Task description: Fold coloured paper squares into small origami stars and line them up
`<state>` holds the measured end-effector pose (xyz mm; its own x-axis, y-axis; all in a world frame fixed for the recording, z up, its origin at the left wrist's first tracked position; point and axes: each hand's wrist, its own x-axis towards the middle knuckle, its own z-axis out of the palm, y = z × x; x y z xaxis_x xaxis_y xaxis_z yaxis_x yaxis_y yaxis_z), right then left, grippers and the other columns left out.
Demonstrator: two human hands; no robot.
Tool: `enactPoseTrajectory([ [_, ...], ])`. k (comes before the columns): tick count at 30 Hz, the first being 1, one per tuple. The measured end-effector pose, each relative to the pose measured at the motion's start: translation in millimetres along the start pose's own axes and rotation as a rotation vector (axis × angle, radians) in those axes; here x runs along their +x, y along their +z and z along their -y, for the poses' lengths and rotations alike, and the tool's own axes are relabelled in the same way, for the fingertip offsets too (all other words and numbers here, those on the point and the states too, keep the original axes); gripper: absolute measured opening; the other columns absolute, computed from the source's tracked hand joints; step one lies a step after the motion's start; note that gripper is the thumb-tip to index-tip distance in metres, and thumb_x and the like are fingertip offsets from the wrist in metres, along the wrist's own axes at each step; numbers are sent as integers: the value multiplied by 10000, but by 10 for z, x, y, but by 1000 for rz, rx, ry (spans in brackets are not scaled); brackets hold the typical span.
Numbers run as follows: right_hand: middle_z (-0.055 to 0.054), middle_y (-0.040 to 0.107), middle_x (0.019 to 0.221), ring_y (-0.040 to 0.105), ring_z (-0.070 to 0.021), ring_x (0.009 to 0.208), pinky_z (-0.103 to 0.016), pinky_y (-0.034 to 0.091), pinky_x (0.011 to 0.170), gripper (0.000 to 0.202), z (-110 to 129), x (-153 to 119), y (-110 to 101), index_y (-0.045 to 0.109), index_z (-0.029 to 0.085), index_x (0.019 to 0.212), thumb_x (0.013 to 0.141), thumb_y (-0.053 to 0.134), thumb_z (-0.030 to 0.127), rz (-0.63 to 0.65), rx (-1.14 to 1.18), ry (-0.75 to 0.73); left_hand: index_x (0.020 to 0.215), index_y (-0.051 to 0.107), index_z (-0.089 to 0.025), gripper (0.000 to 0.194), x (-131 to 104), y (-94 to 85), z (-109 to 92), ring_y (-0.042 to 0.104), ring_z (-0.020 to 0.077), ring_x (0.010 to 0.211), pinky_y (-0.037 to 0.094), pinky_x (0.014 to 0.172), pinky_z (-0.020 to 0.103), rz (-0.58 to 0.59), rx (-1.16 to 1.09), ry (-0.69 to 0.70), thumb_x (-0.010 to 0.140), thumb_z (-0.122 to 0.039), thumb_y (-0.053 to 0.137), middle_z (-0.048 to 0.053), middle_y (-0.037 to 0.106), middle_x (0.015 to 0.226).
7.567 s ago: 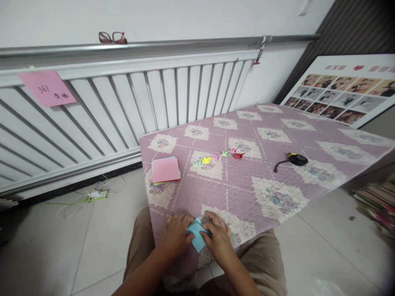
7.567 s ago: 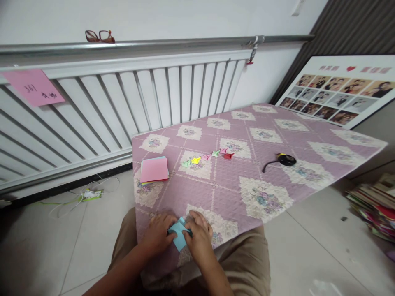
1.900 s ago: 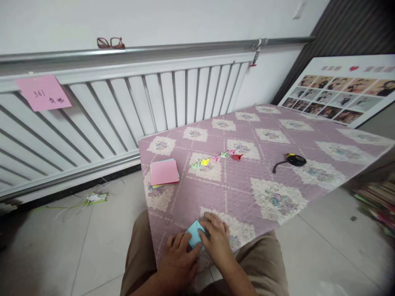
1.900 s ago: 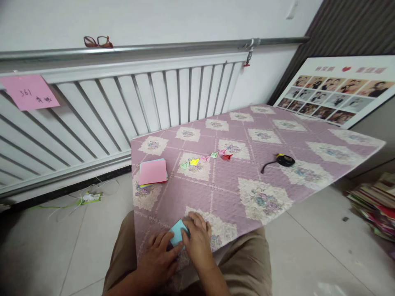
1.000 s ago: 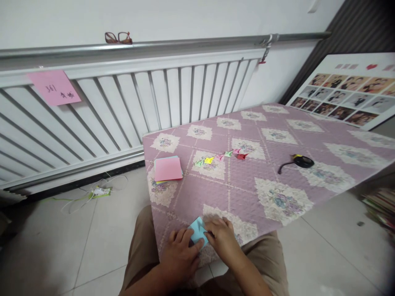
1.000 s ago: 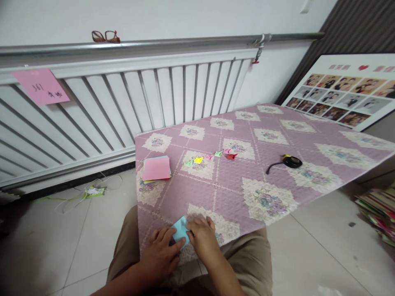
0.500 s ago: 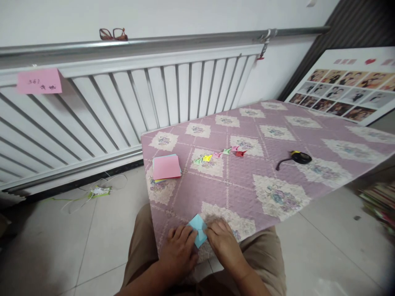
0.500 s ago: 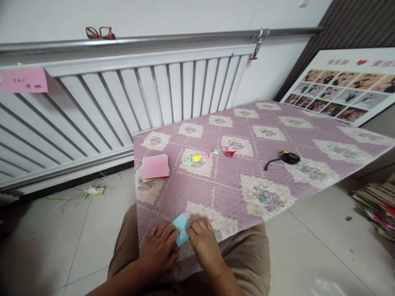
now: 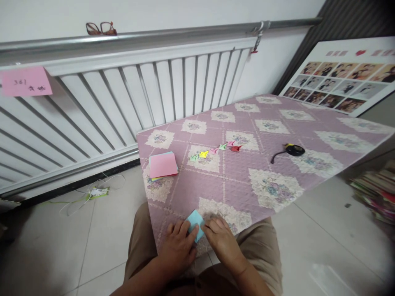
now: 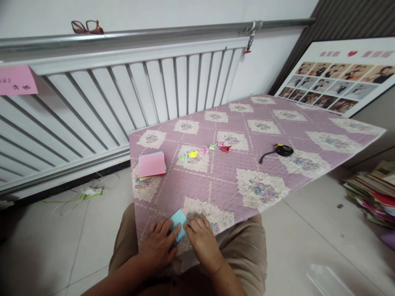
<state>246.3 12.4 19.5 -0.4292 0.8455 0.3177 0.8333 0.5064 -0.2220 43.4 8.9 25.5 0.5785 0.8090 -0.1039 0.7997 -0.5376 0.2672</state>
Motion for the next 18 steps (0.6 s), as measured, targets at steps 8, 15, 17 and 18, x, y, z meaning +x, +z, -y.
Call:
enactPoseTrajectory([
  [8,-20,631,912,529,-201,893,-409,392,930,180,-35,-42,61,640,236,1010,861,602,143,-16,24,-1,1438,300,-333,600,-10,27,4,397,292,1190,276,988,488,-16,19,3,875,-403,493,70,430,1365],
  [15,-20,634,908,533,-194,889,-378,405,893,175,-22,-37,55,648,249,994,862,599,144,-31,28,5,1424,315,-385,574,-7,23,11,395,300,1190,272,980,502,-29,17,19,880,-417,495,65,430,1362],
  [17,-17,632,892,535,-192,875,-377,407,890,172,-23,-35,53,650,250,990,859,605,148,-26,31,5,1420,326,-382,565,-8,24,16,390,303,1196,274,978,503,-26,11,22,882,-422,493,67,426,1369],
  [18,-17,632,889,535,-191,872,-378,406,892,171,-25,-35,54,650,250,991,861,602,149,-27,34,4,1417,335,-378,559,-8,25,17,389,304,1196,277,977,501,-25,8,22,882,-424,491,68,425,1370],
])
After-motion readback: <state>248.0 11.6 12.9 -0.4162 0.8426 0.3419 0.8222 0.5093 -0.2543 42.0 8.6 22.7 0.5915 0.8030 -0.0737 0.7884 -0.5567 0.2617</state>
